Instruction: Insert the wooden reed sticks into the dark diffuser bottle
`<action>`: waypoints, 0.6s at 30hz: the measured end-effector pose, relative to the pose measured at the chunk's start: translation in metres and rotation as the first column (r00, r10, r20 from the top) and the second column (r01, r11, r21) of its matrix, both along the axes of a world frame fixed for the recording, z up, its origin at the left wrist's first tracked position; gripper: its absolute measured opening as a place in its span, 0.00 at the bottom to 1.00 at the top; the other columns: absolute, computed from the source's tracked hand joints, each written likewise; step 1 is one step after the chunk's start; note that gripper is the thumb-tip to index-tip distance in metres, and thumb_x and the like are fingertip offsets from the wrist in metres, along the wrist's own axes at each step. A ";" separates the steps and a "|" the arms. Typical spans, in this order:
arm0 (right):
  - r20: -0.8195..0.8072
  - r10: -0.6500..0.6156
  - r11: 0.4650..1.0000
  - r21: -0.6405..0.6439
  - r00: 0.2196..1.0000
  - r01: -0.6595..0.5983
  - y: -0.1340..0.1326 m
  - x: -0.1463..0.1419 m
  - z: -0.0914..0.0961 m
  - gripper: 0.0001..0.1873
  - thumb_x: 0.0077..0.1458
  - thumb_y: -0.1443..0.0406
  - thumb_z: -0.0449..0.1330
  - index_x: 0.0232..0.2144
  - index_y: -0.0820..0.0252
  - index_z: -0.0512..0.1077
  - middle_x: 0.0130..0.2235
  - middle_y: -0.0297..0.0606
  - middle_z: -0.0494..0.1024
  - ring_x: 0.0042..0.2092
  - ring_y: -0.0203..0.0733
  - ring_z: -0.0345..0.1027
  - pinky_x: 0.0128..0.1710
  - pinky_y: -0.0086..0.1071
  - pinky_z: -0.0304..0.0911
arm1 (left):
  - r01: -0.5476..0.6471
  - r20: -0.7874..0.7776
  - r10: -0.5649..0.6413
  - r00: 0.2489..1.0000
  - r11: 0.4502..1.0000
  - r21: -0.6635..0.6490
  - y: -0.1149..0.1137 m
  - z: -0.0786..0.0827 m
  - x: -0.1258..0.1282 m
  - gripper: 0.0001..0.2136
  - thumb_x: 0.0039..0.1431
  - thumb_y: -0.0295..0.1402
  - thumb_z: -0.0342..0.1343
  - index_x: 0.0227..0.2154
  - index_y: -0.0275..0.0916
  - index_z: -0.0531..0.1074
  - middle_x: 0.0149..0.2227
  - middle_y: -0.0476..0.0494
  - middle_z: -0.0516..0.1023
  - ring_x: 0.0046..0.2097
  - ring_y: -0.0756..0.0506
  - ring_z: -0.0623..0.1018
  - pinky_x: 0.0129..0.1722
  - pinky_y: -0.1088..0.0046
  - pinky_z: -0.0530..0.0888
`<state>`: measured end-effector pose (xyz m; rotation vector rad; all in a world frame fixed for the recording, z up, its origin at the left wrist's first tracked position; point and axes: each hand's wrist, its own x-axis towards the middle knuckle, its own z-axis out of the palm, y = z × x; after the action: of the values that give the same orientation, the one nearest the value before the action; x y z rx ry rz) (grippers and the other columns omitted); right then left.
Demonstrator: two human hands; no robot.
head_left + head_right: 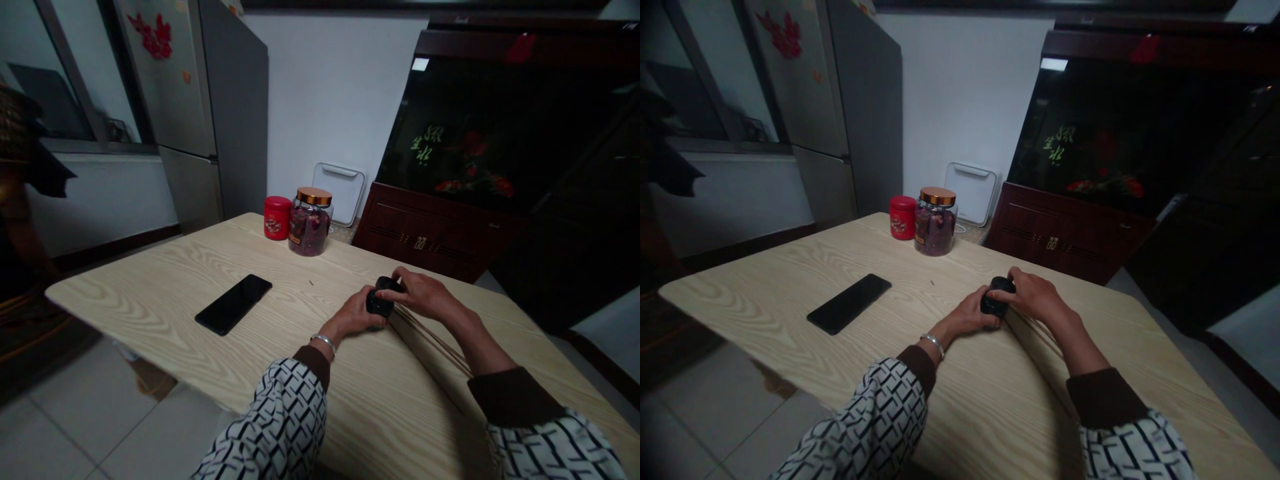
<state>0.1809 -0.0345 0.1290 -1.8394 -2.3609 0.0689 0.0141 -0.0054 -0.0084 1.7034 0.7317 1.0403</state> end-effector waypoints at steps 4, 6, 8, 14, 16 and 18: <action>0.016 -0.027 1.000 0.017 1.000 0.026 -0.002 -0.001 -0.008 0.35 0.55 0.40 0.56 0.55 0.56 0.69 0.54 0.51 0.77 0.52 0.60 0.72 0.50 0.48 0.66 | 0.007 0.017 -0.007 1.000 1.000 -0.002 0.001 -0.002 0.002 0.32 0.41 0.35 0.71 0.51 0.37 0.68 0.44 0.43 0.76 0.45 0.43 0.74 0.43 0.69 0.71; -0.111 0.073 0.997 -0.001 0.991 -0.074 -0.003 0.005 -0.011 0.45 0.51 0.43 0.61 0.65 0.57 0.59 0.65 0.52 0.65 0.62 0.59 0.63 0.58 0.48 0.61 | 0.021 0.040 -0.021 0.999 1.000 -0.007 0.002 -0.001 0.003 0.33 0.40 0.35 0.72 0.51 0.37 0.68 0.46 0.42 0.76 0.46 0.42 0.74 0.44 0.69 0.70; -0.233 0.207 0.975 -0.035 0.950 -0.221 -0.004 0.013 -0.010 0.50 0.50 0.48 0.64 0.69 0.58 0.51 0.70 0.50 0.56 0.67 0.54 0.56 0.62 0.45 0.58 | 0.032 0.062 -0.031 0.998 0.999 -0.009 0.001 0.000 0.002 0.34 0.39 0.35 0.72 0.52 0.37 0.68 0.47 0.42 0.76 0.47 0.42 0.74 0.45 0.68 0.70; -0.188 0.238 0.968 -0.034 0.953 -0.248 -0.002 0.010 0.003 0.29 0.55 0.51 0.60 0.57 0.54 0.69 0.56 0.46 0.75 0.57 0.54 0.69 0.56 0.46 0.64 | 0.028 0.045 -0.027 0.999 0.999 -0.037 -0.001 0.003 0.000 0.32 0.40 0.34 0.71 0.51 0.36 0.68 0.44 0.43 0.75 0.44 0.44 0.74 0.42 0.70 0.70; -0.061 0.089 0.995 -0.032 0.994 -0.091 -0.002 0.005 0.004 0.31 0.54 0.45 0.61 0.55 0.53 0.71 0.50 0.47 0.79 0.51 0.58 0.73 0.52 0.49 0.66 | 0.027 0.034 -0.025 0.999 0.999 -0.042 -0.002 0.005 -0.001 0.31 0.40 0.33 0.71 0.50 0.36 0.68 0.43 0.44 0.75 0.42 0.45 0.73 0.40 0.71 0.70; -0.017 0.016 0.999 -0.035 1.000 -0.017 -0.002 0.004 0.001 0.38 0.53 0.41 0.60 0.60 0.52 0.67 0.54 0.49 0.77 0.53 0.60 0.73 0.52 0.50 0.65 | 0.022 0.025 -0.021 0.999 0.999 -0.038 -0.002 0.005 0.000 0.31 0.40 0.32 0.71 0.50 0.36 0.68 0.42 0.44 0.76 0.41 0.45 0.74 0.40 0.71 0.70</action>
<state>0.1852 -0.0369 0.1300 -1.8273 -2.3790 0.1283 0.0138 -0.0073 -0.0030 1.6595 0.7119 1.0252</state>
